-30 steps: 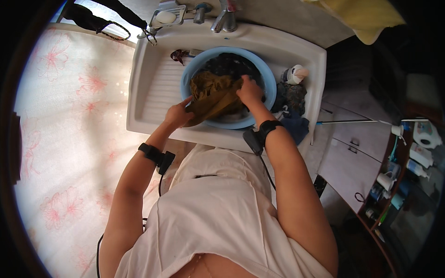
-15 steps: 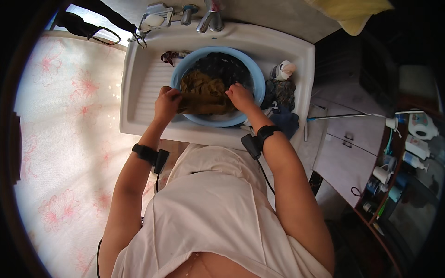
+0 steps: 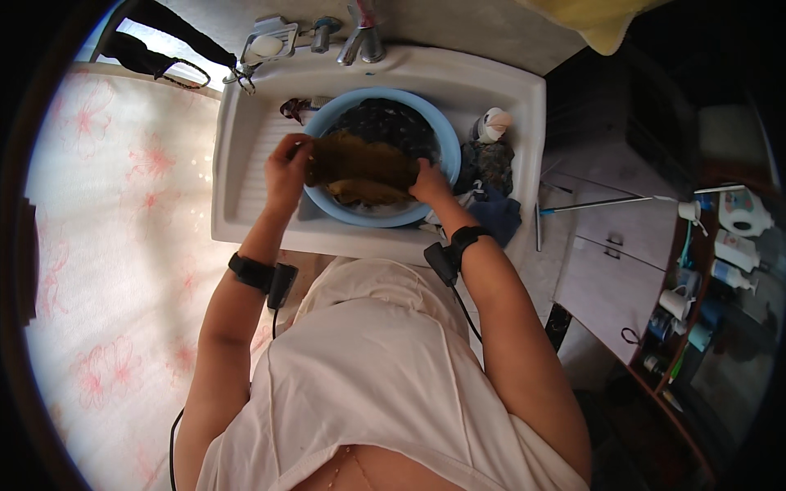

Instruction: The recorder is hand-washing various clothes and towels in a plastic basin inside a bathroom sink.

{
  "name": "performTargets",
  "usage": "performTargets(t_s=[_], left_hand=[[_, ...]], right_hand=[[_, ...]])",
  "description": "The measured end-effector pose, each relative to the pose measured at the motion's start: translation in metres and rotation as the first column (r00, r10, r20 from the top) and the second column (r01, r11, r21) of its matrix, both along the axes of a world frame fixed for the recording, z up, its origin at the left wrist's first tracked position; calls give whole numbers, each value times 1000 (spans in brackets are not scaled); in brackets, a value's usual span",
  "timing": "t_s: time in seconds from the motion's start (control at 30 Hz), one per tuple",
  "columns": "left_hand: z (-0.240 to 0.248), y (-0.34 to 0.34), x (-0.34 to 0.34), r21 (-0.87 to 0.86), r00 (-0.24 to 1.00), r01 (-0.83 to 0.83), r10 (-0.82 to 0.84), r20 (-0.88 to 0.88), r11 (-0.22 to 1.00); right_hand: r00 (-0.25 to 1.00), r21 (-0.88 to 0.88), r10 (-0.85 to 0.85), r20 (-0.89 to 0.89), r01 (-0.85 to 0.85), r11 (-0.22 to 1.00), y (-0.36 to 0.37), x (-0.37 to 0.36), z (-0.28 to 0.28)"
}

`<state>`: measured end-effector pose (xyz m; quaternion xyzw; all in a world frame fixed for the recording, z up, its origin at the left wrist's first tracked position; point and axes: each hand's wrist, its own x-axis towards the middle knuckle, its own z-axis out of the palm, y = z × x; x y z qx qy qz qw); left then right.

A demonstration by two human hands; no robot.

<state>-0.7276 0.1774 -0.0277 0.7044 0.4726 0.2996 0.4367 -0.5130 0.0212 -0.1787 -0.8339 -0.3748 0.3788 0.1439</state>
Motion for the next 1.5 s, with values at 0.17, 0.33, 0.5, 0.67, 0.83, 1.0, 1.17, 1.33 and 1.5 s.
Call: performTargets(t_s=[0.17,0.33,0.5,0.67,0.83,1.0,1.17,1.33,1.5], left_hand=[[13,29,5,-29,988,-57,60,141,998],[15,63,-16,88,964,-253,244,106,963],[37,89,-8,139,962,-268,256,98,953],[55,104,-10,159,968,-234,215,129,959],[57,115,-14,114,997,-37,28,77,993],[66,103,-14,242,953,202,-133,-273,949],[72,80,-13,128,773,395,-254,-582,910],[50,84,-21,124,712,425,-247,-658,897],[79,108,-18,280,887,0,129,-444,960]], right_hand=[[959,158,-15,-284,62,986,-16,29,2],[643,158,-208,-737,463,872,7,38,83],[593,262,-5,-805,363,894,29,56,150],[593,226,10,-805,291,930,39,48,183],[895,323,51,-443,106,940,44,47,160],[956,436,-50,291,-86,896,41,50,154],[785,415,-306,539,69,907,38,72,158],[826,632,-482,292,211,746,48,78,184],[814,859,-557,165,159,487,65,68,237]])
